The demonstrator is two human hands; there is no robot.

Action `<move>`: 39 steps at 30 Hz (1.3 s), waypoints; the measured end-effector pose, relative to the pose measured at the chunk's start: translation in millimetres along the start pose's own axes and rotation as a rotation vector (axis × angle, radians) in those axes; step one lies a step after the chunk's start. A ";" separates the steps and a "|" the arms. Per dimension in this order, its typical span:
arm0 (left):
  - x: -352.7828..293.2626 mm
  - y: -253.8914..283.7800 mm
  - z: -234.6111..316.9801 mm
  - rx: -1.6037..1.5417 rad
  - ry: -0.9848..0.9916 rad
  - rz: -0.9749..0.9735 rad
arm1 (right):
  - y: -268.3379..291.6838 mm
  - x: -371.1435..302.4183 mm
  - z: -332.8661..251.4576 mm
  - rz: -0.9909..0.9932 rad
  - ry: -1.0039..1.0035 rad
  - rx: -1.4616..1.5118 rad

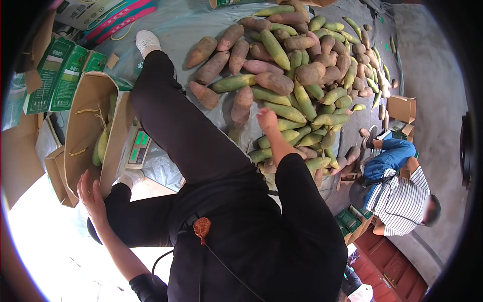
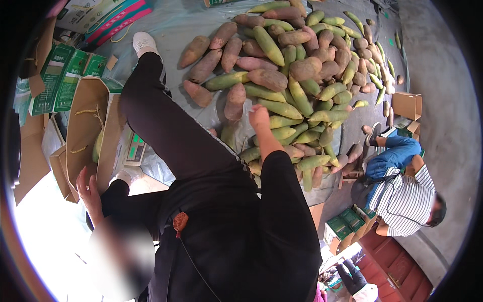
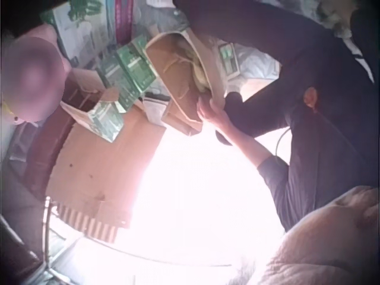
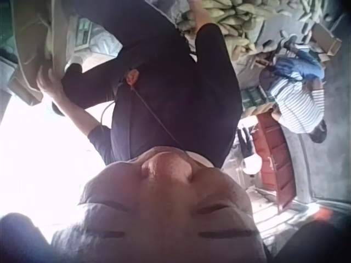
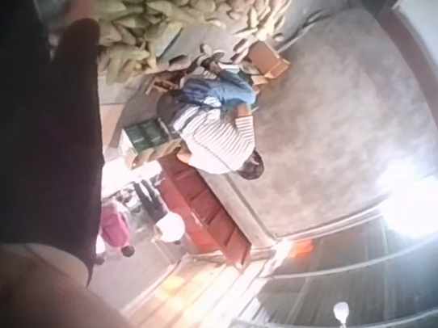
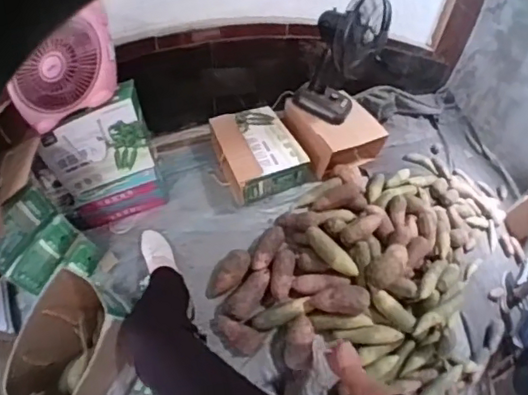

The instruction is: Packing corn from a pile into cardboard boxes and weighing them on a scale.

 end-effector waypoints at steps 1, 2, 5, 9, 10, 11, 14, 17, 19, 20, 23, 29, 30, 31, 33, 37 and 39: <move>2.0 -2.9 2.8 -0.005 -0.003 0.001 | 13.7 1.6 21.6 0.089 -0.027 -0.027; 0.1 0.4 0.5 0.003 0.010 0.014 | 18.1 5.4 20.1 0.079 -0.024 -0.018; -1.0 5.3 -5.6 0.034 0.030 0.027 | 47.8 12.6 38.5 0.110 -0.203 -0.066; 1.4 4.9 -10.1 0.016 0.058 0.035 | 77.4 24.3 53.4 0.043 -0.275 -0.126; 2.0 5.2 -10.8 0.010 0.057 0.035 | 79.3 26.1 54.9 -0.018 -0.306 -0.165; 1.9 5.6 -11.0 0.004 0.058 0.034 | 82.4 29.0 53.2 -0.025 -0.302 -0.163; 2.3 3.9 -8.0 0.031 0.058 0.046 | 81.0 37.9 49.0 -0.132 -0.243 -0.266; 2.9 3.8 -9.2 0.031 0.058 0.050 | 70.8 41.0 49.7 -0.226 -0.271 -0.255; 1.9 4.6 -11.9 0.014 0.069 0.045 | 69.5 41.2 46.1 -0.229 -0.268 -0.284; 1.3 4.9 -13.4 -0.005 0.076 0.039 | 69.8 42.5 43.0 -0.228 -0.267 -0.312; 2.9 2.9 -11.2 -0.012 0.054 0.037 | 74.1 52.9 45.2 -0.300 -0.226 -0.366; 4.4 2.0 -12.4 -0.001 0.087 0.020 | 80.5 50.1 39.8 -0.217 -0.283 -0.361; 3.5 3.8 -14.0 0.006 0.097 0.026 | 76.7 48.7 33.2 -0.225 -0.273 -0.358; 2.3 4.3 -15.5 -0.025 0.106 0.017 | 78.2 48.2 33.0 -0.171 -0.261 -0.339; 0.8 7.2 -17.6 -0.039 0.133 0.017 | 72.2 44.3 37.9 -0.138 -0.232 -0.312; 0.7 11.5 -4.9 -0.066 0.138 0.042 | 69.9 38.9 27.0 -0.074 -0.088 -0.311; 8.3 7.4 8.2 -0.078 0.071 0.043 | 60.1 28.8 54.5 -0.086 0.000 -0.289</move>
Point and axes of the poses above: each hand's wrist, its own x-axis towards the middle knuckle, its own y-axis out of the back of the hand, z = x × y, the point moved 8 cm from there along x, towards the middle knuckle, and after that the axes turned 15 degrees about y, right-handed, at the moved point
